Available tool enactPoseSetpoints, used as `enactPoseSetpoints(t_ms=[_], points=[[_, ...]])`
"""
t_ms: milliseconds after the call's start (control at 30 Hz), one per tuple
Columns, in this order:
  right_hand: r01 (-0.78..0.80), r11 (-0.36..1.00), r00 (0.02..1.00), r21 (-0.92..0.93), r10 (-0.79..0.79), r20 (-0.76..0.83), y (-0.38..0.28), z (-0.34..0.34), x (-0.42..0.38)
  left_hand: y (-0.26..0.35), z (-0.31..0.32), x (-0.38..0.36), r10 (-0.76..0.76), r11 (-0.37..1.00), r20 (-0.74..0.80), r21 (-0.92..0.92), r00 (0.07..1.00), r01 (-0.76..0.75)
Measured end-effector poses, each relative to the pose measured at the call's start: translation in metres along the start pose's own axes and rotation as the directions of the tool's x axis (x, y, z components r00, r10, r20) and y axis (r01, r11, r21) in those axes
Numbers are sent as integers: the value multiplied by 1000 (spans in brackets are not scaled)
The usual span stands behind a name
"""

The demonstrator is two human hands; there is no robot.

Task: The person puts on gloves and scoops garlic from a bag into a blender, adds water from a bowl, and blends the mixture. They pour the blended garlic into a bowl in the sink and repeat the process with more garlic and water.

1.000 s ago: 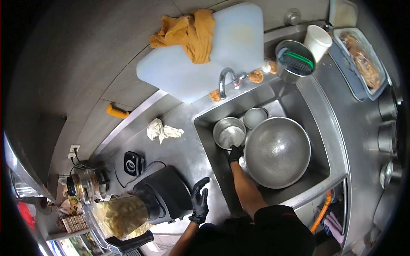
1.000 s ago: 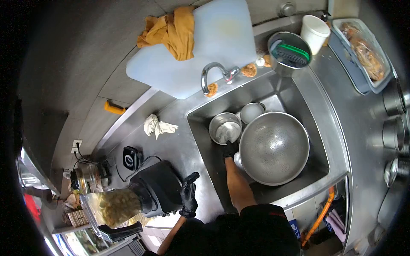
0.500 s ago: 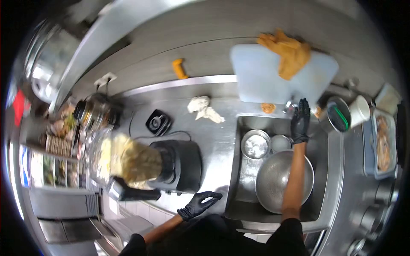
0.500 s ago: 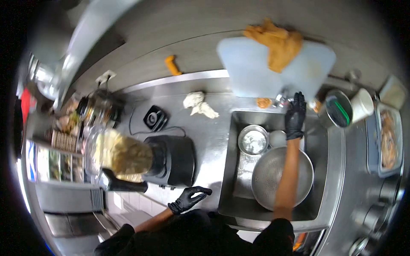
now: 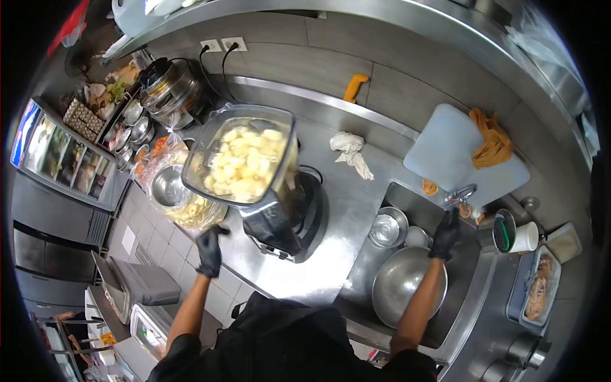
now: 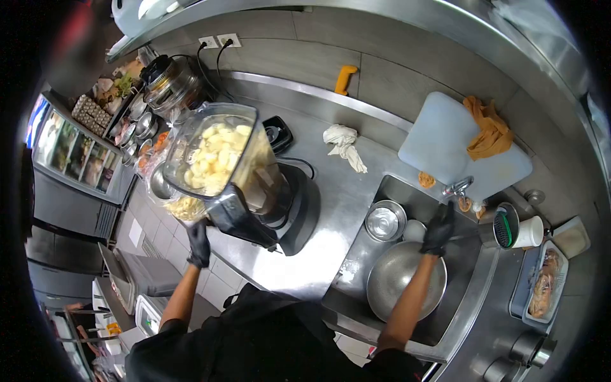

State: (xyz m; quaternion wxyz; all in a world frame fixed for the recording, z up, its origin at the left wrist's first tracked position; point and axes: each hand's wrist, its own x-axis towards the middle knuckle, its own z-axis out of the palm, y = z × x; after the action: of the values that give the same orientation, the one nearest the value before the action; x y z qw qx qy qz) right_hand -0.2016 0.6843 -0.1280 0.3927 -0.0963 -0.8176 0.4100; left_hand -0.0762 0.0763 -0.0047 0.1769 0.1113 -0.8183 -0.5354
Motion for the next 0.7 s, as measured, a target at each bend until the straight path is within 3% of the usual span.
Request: enactPoseSetpoints(t_ms=[33,67,100,133,167,233,300,333,367,433,467,500,567,600,700], points=[[-76,953,996,293,87,-25,9,18,-29,-5,1,31,-19,998,-95,-68,995,13],[-201,980,975,-5,201,91,-34,15,-46,-6,5,63,-32,994,-62,-109,998,25],[-277,909,928,-312,337,160,-91,20,-67,-31,11,96,2,999,-22,-52,1000,-3],[-288,945,941,-154,310,137,-120,33,-90,-25,22,114,101,995,60,-10,993,-101],[-284,959,953,10,281,116,-142,43,-112,-24,30,126,167,967,185,161,968,-198],[-249,968,960,44,241,140,-183,51,-150,-61,76,203,365,848,276,294,889,-440],[-372,928,914,15,363,181,-216,48,-182,-102,131,281,489,636,351,483,798,-602],[-409,912,895,-33,408,183,-238,45,-195,-86,154,287,440,508,358,658,824,-557],[-448,890,873,-82,456,175,-256,41,-207,-72,165,290,324,516,401,684,857,-516],[-507,860,858,61,496,134,-270,41,-239,-98,190,315,137,494,572,668,809,-556],[-482,870,874,102,468,131,-277,39,-256,-109,202,308,333,352,497,723,801,-595],[-577,755,806,312,587,70,-282,41,-277,-115,215,310,398,336,493,707,774,-622],[-611,786,790,94,600,123,-322,39,-290,-131,232,315,501,374,496,615,709,-694],[-575,815,815,72,562,143,-342,45,-293,-139,237,318,551,393,489,563,676,-727],[-647,761,747,48,619,245,-397,64,-306,-164,252,332,721,387,405,439,563,-811]])
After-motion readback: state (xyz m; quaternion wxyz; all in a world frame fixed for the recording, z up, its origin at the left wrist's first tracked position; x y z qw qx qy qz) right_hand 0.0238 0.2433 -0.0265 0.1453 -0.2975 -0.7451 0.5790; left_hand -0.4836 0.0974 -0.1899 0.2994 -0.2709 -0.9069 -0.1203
